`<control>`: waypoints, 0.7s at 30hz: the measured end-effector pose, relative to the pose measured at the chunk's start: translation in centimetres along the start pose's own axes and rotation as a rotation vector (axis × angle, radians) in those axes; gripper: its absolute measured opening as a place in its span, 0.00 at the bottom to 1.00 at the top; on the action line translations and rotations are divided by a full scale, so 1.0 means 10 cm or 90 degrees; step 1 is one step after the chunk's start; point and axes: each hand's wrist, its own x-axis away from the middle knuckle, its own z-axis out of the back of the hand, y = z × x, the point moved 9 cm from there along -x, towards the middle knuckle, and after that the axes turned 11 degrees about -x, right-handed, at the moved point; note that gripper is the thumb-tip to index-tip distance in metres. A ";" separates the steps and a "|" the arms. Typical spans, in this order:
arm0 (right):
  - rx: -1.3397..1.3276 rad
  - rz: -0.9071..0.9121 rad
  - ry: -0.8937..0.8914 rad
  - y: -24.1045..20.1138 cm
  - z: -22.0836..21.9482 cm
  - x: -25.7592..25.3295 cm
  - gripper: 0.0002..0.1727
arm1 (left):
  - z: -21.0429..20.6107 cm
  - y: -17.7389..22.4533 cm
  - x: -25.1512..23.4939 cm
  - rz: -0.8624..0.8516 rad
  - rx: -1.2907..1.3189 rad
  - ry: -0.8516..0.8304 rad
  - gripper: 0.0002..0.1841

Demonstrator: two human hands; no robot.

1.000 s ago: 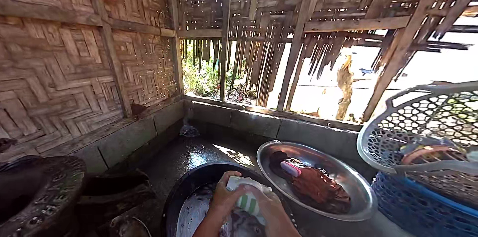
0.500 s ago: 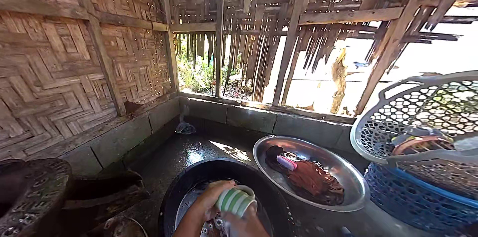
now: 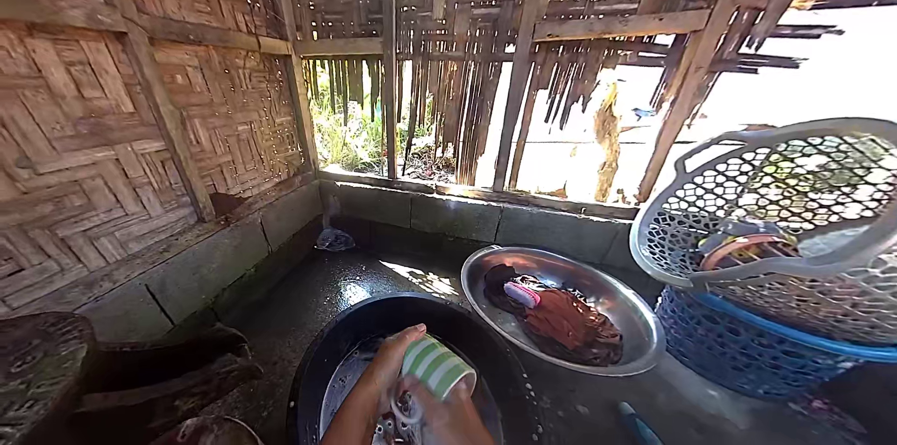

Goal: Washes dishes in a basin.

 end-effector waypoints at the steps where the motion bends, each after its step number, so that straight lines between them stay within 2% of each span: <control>1: -0.150 -0.057 0.012 -0.03 -0.01 -0.02 0.23 | -0.03 0.02 0.00 -0.017 0.048 -0.022 0.21; 2: -0.204 -0.058 -0.001 -0.06 -0.03 -0.02 0.24 | -0.06 0.04 0.00 -0.021 0.087 -0.045 0.20; 3: -0.155 -0.019 -0.029 -0.08 -0.04 -0.01 0.28 | -0.08 0.05 0.01 -0.014 0.107 -0.068 0.19; 4: -0.012 0.037 -0.070 -0.07 -0.04 0.02 0.36 | -0.09 0.04 0.01 0.005 0.115 -0.085 0.19; 5: 0.211 0.071 -0.124 -0.03 -0.07 0.08 0.41 | -0.09 0.01 0.01 0.026 0.112 -0.087 0.19; 6: 0.447 0.075 -0.206 0.07 -0.13 0.14 0.37 | -0.06 -0.06 0.00 0.052 0.089 -0.067 0.19; 7: 0.602 0.064 -0.277 0.17 -0.18 0.17 0.27 | -0.01 -0.13 -0.02 0.082 0.052 -0.032 0.19; 8: 0.673 0.038 -0.322 0.25 -0.21 0.17 0.22 | 0.05 -0.21 -0.03 0.116 0.021 0.005 0.21; 10: 0.633 0.020 -0.324 0.24 -0.19 0.09 0.22 | 0.10 -0.26 0.01 0.154 0.025 0.054 0.23; 12: 0.447 0.048 -0.220 0.04 -0.05 -0.12 0.28 | 0.09 -0.17 0.04 0.132 0.059 0.055 0.28; 14: 0.296 -0.080 -0.158 -0.07 0.19 -0.37 0.39 | 0.02 0.00 0.06 0.040 0.029 0.016 0.33; 16: 0.254 -0.156 -0.108 -0.17 0.41 -0.55 0.44 | -0.07 0.15 0.08 -0.074 -0.048 -0.057 0.29; 18: 0.256 -0.173 -0.087 -0.23 0.54 -0.65 0.35 | -0.16 0.15 0.11 -0.102 -0.095 -0.114 0.31; 21: 0.281 -0.173 -0.066 -0.26 0.57 -0.70 0.25 | -0.39 0.03 0.16 -0.058 -0.035 -0.219 0.26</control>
